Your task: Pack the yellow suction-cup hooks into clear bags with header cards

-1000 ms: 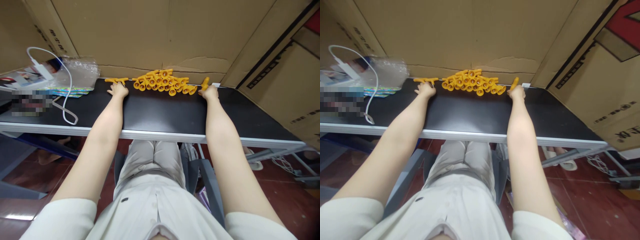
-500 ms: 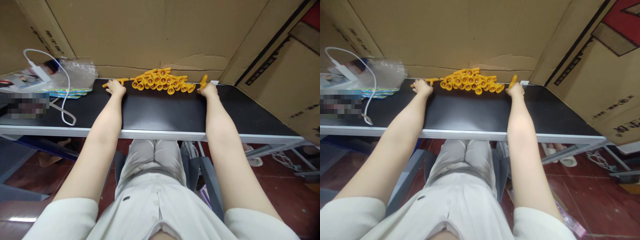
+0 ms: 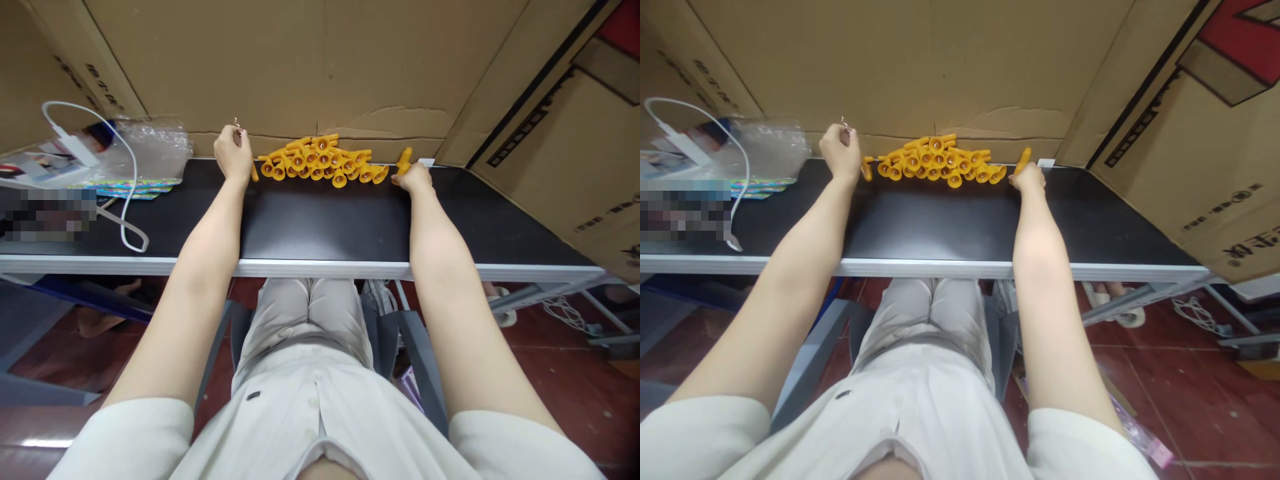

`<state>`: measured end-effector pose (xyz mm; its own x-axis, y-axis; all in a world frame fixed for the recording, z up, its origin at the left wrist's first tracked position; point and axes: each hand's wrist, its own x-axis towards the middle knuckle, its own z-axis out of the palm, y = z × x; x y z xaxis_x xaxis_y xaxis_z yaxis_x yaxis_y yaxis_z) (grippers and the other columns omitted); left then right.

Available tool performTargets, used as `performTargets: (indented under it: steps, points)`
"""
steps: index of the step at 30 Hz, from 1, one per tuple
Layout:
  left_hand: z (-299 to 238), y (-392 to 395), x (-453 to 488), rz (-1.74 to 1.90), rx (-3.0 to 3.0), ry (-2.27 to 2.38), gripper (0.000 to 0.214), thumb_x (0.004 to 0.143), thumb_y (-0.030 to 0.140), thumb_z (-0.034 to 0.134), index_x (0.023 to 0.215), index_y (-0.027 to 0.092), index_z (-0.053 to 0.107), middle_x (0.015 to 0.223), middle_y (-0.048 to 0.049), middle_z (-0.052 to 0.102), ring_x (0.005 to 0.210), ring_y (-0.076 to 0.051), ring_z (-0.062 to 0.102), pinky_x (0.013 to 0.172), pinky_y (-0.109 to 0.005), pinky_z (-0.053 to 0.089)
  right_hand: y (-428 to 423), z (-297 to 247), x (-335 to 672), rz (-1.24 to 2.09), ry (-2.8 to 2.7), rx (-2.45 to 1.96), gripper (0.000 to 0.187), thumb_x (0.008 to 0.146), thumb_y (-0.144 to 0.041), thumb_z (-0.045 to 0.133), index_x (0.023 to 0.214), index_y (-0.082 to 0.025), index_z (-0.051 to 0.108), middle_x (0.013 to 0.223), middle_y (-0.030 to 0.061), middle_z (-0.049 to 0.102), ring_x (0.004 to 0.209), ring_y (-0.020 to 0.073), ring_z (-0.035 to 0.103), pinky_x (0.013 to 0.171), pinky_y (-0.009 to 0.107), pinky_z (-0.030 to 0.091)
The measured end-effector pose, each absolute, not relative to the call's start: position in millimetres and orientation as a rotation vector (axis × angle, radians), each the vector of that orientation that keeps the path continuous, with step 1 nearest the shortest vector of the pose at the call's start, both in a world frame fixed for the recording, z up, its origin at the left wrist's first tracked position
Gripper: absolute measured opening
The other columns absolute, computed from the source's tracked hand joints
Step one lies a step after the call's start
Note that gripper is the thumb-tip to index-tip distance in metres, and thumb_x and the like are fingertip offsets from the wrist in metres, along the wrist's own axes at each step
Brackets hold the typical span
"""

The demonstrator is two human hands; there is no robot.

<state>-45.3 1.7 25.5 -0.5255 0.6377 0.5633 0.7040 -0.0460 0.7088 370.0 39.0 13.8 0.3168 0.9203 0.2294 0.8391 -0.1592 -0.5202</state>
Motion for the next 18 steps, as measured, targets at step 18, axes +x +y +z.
performTargets:
  steps: [18]
  points:
    - [-2.4,14.4,-47.7,-0.874,-2.259,-2.29,0.026,0.091,0.045,0.073,0.103,0.022,0.075,0.096,-0.0147,0.078,0.111,-0.039,0.077,0.107,-0.055,0.061,25.5,26.0,357.3,0.195,-1.492,-2.115,0.066,0.107,-0.048,0.068,0.161,-0.012,0.056,0.164,0.032,0.057,0.158,0.0476,0.052,0.13,0.072,0.034]
